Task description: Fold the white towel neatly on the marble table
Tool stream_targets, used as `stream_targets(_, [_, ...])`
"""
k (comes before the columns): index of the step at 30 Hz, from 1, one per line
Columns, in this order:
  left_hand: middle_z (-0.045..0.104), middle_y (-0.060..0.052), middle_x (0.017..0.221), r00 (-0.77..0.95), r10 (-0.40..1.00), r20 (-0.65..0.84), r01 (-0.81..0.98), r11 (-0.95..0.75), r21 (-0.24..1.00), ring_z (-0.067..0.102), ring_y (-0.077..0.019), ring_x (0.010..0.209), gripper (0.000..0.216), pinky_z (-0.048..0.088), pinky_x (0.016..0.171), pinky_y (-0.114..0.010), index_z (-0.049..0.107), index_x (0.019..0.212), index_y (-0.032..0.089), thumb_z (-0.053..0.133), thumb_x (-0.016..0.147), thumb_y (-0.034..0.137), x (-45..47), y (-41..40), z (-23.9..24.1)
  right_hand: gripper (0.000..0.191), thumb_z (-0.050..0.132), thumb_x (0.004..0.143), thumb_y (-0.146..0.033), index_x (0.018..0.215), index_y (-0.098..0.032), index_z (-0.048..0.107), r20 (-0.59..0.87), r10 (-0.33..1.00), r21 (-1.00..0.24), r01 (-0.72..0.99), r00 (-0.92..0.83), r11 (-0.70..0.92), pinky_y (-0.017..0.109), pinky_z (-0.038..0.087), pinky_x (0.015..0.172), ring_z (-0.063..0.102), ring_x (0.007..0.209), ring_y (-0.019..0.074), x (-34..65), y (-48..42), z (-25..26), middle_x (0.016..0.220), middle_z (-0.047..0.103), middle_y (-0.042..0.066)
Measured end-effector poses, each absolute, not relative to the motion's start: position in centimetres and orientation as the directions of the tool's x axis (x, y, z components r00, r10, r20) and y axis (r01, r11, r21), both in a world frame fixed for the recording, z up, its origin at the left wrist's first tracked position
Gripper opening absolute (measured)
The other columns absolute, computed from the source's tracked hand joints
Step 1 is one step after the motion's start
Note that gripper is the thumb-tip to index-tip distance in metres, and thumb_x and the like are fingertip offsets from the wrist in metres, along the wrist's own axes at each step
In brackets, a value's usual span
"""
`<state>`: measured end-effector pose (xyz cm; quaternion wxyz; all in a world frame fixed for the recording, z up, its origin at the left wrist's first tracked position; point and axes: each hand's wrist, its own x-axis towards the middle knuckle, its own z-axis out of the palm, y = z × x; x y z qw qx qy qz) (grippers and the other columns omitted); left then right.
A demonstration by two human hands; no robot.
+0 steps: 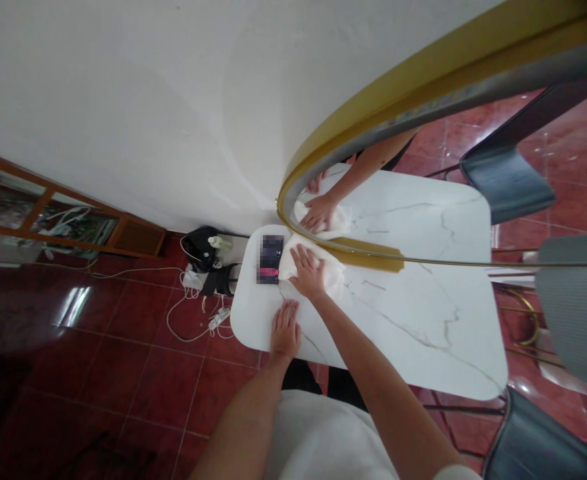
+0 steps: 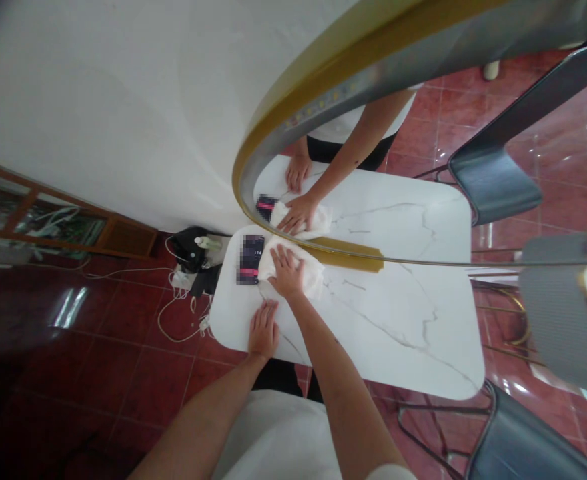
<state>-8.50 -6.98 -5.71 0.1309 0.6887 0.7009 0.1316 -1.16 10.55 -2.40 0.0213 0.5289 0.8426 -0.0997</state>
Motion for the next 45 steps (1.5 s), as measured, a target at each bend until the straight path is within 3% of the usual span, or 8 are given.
stream_targets(14, [0.042,-0.007,0.14,-0.013,0.999,0.034,0.929,-0.001,0.37,0.029,-0.0221,0.134,0.056,0.028,0.108,-0.042,0.034,0.138,0.018,0.039,0.083,0.011,-8.5,-7.0,-6.0,0.077,0.048,0.078,-0.038,0.145,-0.031,0.009,-0.154,0.869,-0.202,0.876,-0.47,0.438,0.054,0.009,0.103,0.009,0.136,0.0298,4.0,6.2,-1.3,0.152,0.008,-0.002])
stream_targets(19, [0.041,-0.007,0.141,-0.006,0.999,0.054,0.925,-0.015,0.38,0.028,-0.022,0.134,0.054,0.027,0.108,-0.042,0.034,0.138,0.018,0.037,0.085,0.011,-8.5,-7.0,-6.0,0.065,0.046,0.076,-0.027,0.139,-0.032,0.031,-0.194,0.885,-0.444,0.843,-0.422,0.304,0.049,0.017,0.102,0.022,0.133,0.027,7.0,4.1,-0.5,0.147,0.03,-0.002])
stream_targets(23, [0.039,-0.006,0.142,-0.016,0.998,0.053,0.915,-0.007,0.404,0.028,-0.0215,0.134,0.055,0.026,0.109,-0.042,0.033,0.139,0.02,0.039,0.085,0.012,-8.5,-6.9,-5.6,0.05,0.049,0.072,-0.034,0.12,-0.025,0.055,-0.262,0.954,-0.867,0.47,-0.148,-0.165,0.046,0.026,0.101,0.039,0.121,0.028,9.5,2.6,-0.7,0.128,0.054,0.004])
stream_targets(28, [0.041,-0.006,0.14,-0.055,0.998,0.018,0.825,0.035,0.564,0.028,-0.0201,0.133,0.05,0.024,0.109,-0.041,0.037,0.136,0.021,0.036,0.087,0.013,-8.9,-6.8,-4.9,0.049,0.037,0.076,-0.055,0.1,-0.02,0.061,-0.37,0.928,-0.921,0.113,0.045,-0.373,0.04,0.046,0.076,0.06,0.085,0.0252,11.8,0.7,-0.4,0.089,0.068,0.007])
stream_targets(32, [0.049,-0.007,0.131,-0.154,0.986,-0.063,0.57,0.141,0.809,0.036,-0.0206,0.128,0.038,0.025,0.108,-0.042,0.049,0.125,0.02,0.039,0.088,0.021,-8.6,-6.3,-3.5,0.048,0.044,0.073,-0.061,0.094,-0.021,0.061,-0.437,0.897,-0.896,-0.115,0.069,-0.428,0.036,0.049,0.066,0.062,0.072,0.0229,12.3,-1.2,1.0,0.075,0.068,0.004])
stream_targets(35, [0.059,-0.007,0.114,-0.11,0.942,-0.316,0.103,0.327,0.939,0.052,-0.0198,0.11,0.031,0.035,0.1,-0.037,0.059,0.11,0.019,0.046,0.087,0.035,-7.0,-5.6,-2.0,0.045,0.049,0.072,-0.061,0.091,-0.022,0.062,-0.472,0.881,-0.861,-0.232,0.038,-0.452,0.036,0.05,0.066,0.062,0.072,0.0234,11.5,-2.4,2.0,0.07,0.067,0.004])
stream_targets(39, [0.065,-0.006,0.085,0.06,0.825,-0.562,-0.265,0.556,0.788,0.061,-0.0156,0.072,0.033,0.048,0.071,-0.03,0.063,0.088,0.015,0.059,0.077,0.046,-4.0,-4.9,-0.4,0.044,0.052,0.071,-0.061,0.087,-0.022,0.063,-0.494,0.869,-0.821,-0.32,-0.02,-0.473,0.038,0.051,0.069,0.063,0.075,0.0246,10.5,-3.1,3.2,0.072,0.068,0.004])
stream_targets(45, [0.066,-0.004,0.089,0.129,0.707,-0.696,-0.57,0.627,0.532,0.064,-0.0128,0.071,0.033,0.051,0.066,-0.025,0.056,0.096,0.018,0.069,0.071,0.035,-2.4,-4.9,1.4,0.041,0.047,0.076,-0.056,0.091,-0.022,0.063,-0.363,0.932,-0.917,-0.17,-0.022,-0.361,0.038,0.05,0.071,0.062,0.079,0.0235,12.1,-3.3,4.4,0.082,0.068,0.006])
